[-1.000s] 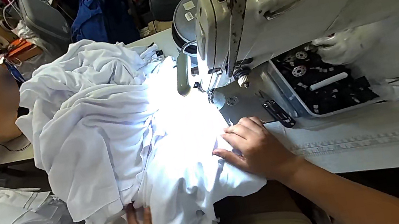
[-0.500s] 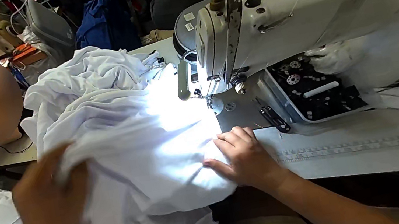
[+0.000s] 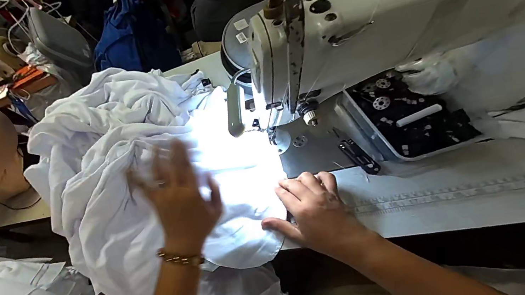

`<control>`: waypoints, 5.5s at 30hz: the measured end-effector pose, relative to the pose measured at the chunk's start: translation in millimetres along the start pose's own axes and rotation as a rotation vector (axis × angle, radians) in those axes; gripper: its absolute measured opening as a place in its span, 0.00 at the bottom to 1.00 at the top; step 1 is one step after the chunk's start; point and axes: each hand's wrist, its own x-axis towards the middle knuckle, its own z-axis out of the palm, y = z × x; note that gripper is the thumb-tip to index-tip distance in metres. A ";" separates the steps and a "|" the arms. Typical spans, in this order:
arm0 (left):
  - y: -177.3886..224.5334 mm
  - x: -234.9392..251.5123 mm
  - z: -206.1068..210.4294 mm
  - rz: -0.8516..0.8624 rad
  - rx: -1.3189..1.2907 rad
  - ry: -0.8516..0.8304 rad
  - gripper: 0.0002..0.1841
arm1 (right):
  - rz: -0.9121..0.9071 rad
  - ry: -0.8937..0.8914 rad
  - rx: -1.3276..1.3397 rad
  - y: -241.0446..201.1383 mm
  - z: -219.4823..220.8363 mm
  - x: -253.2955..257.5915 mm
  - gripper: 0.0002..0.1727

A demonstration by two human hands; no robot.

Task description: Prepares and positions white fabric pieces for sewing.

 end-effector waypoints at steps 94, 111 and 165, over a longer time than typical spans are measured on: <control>133.9 -2.4 5.4 -0.383 -1.256 -0.413 0.12 | 0.438 -0.056 0.079 167.4 -95.8 23.1 0.08; 140.9 -3.7 1.6 -0.404 -1.362 -0.339 0.13 | 0.691 0.351 0.766 113.9 -117.8 15.1 0.03; 136.3 -22.5 -13.0 -0.804 -1.575 -0.412 0.06 | 0.223 0.097 0.462 28.4 -88.3 -4.4 0.08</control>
